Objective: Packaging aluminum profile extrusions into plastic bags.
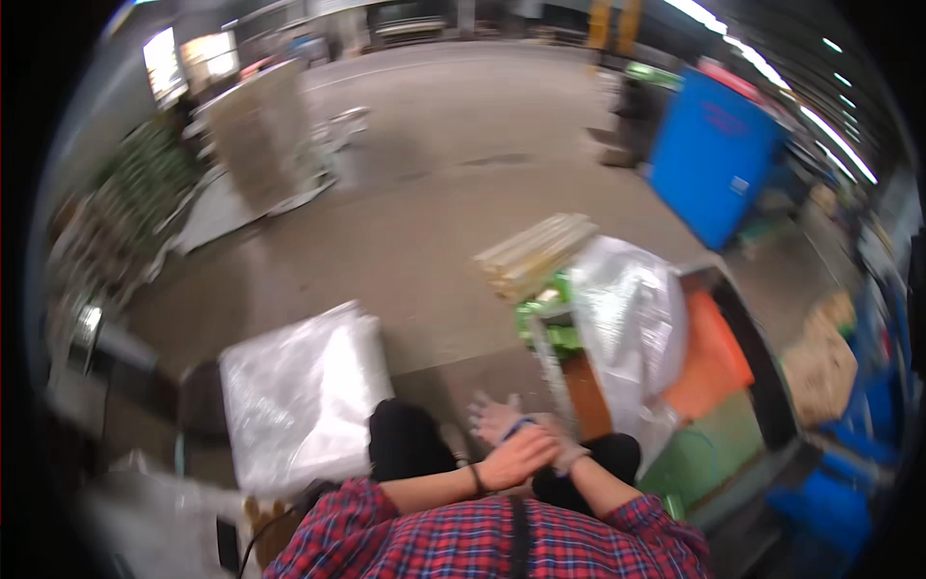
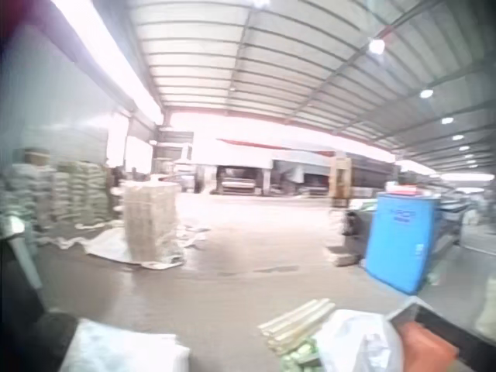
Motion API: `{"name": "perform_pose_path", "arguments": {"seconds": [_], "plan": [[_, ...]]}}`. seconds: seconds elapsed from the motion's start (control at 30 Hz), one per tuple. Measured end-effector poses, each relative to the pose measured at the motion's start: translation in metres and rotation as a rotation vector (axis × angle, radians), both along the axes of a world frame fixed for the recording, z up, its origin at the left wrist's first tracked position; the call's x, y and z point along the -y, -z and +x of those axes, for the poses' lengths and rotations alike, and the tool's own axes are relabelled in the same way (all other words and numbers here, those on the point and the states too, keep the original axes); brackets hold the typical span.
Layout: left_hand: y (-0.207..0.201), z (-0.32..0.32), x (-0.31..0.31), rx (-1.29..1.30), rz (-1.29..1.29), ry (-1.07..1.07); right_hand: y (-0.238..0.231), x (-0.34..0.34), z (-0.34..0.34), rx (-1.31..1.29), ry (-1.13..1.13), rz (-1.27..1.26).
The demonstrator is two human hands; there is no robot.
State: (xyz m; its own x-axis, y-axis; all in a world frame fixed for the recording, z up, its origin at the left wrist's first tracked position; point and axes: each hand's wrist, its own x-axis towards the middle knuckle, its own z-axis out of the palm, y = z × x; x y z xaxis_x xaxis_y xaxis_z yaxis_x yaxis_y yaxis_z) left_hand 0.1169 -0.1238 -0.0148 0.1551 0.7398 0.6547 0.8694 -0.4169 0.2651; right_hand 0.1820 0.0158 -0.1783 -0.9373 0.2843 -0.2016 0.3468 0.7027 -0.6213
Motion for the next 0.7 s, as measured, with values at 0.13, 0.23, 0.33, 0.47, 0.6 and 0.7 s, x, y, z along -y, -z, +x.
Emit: {"name": "perform_pose_path", "arguments": {"seconds": [0.13, 0.23, 0.33, 0.47, 0.6, 0.7], "plan": [[0.011, -0.024, 0.011, 0.030, -0.033, -0.177, -0.106, 0.026, -0.016, -0.166, 0.049, -0.332], [0.030, -0.024, 0.018, 0.006, -0.074, -0.275, -0.177, 0.023, -0.010, 0.004, 0.381, -0.484], [0.044, -0.010, 0.003, -0.050, -0.179, -0.231, -0.203, 0.005, 0.012, 0.031, 0.360, -0.194], [0.038, -0.016, -0.008, -0.128, -0.435, -0.428, -0.108, 0.023, -0.013, 0.081, 0.387, 0.487], [0.047, -0.049, -0.013, 0.424, -0.624, -0.306, -0.159, 0.052, -0.015, 0.185, 0.266, 0.442], [0.032, -0.076, -0.028, 1.491, -0.736, -0.031, -0.159, 0.052, -0.009, 0.398, -0.158, 0.429]]}}
